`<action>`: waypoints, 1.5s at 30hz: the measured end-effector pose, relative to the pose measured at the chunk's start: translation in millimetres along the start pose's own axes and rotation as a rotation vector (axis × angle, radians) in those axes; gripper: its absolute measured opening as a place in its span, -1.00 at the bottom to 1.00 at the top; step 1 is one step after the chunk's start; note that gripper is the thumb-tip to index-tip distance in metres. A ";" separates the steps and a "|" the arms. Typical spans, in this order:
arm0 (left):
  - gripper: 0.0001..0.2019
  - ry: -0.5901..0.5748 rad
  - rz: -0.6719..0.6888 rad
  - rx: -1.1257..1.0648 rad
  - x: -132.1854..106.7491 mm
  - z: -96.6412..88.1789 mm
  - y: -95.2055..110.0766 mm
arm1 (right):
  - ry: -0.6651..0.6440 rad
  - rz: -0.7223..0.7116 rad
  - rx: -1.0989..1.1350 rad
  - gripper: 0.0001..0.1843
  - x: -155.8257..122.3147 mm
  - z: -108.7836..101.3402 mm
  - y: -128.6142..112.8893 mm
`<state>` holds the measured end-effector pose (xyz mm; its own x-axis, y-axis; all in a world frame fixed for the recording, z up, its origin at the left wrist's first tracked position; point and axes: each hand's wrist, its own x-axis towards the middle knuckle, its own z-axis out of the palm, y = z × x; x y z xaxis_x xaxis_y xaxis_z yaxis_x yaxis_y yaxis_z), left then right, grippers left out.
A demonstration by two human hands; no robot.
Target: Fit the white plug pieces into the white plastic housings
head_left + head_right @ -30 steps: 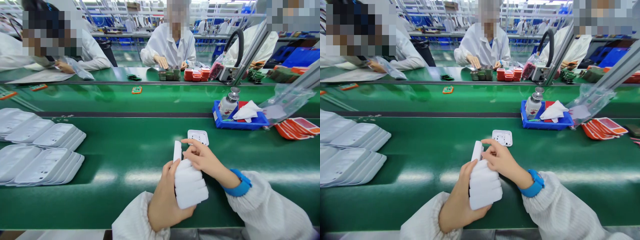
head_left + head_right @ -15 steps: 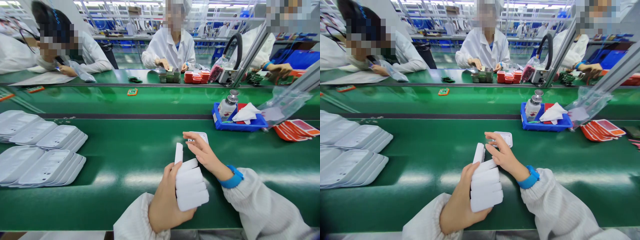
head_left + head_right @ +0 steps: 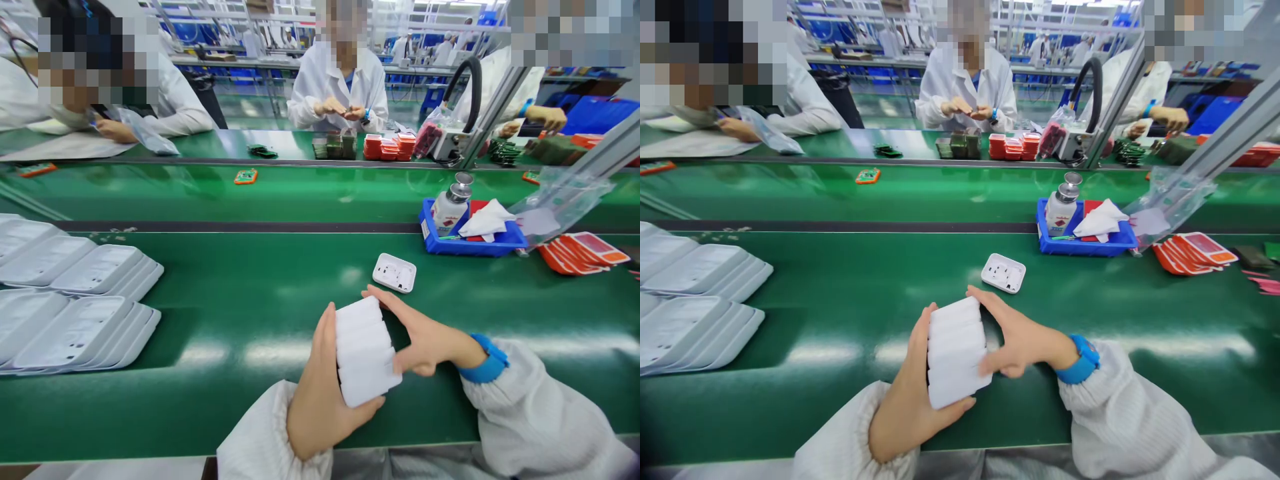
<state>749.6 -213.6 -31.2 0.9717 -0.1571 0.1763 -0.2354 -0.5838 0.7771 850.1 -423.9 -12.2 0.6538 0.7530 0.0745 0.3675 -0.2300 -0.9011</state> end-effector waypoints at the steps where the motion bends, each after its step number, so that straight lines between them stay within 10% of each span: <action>1: 0.20 -0.013 0.001 -0.011 -0.6 -0.1 -1.2 | -0.025 0.014 -0.022 0.13 -5.9 -0.2 0.6; 6: 0.23 -0.044 0.008 -0.048 -1.9 -0.1 -4.9 | -0.151 -0.004 -0.296 0.62 -15.7 7.1 8.3; 11: 0.20 -0.024 -0.018 -0.009 0.8 -1.3 -0.8 | -0.056 -0.092 -0.433 0.69 -9.2 17.6 16.0; 24: 0.19 -0.108 -0.024 -0.260 -0.2 -6.7 -8.1 | 0.238 -0.317 -0.079 0.23 -12.0 31.5 -15.6; 38: 0.27 -0.137 -0.039 -0.423 6.7 -9.0 -1.2 | 0.007 -0.149 0.014 0.29 -8.5 26.6 -5.7; 45: 0.21 -0.106 -0.157 -0.837 -0.8 -13.4 -1.5 | 0.119 -0.120 0.306 -0.32 -0.4 21.7 5.4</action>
<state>749.5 -201.9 -24.4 0.9751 -0.2216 0.0043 0.0339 0.1685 0.9851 837.5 -412.1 -26.4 0.6972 0.6820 0.2209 0.2432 0.0648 -0.9678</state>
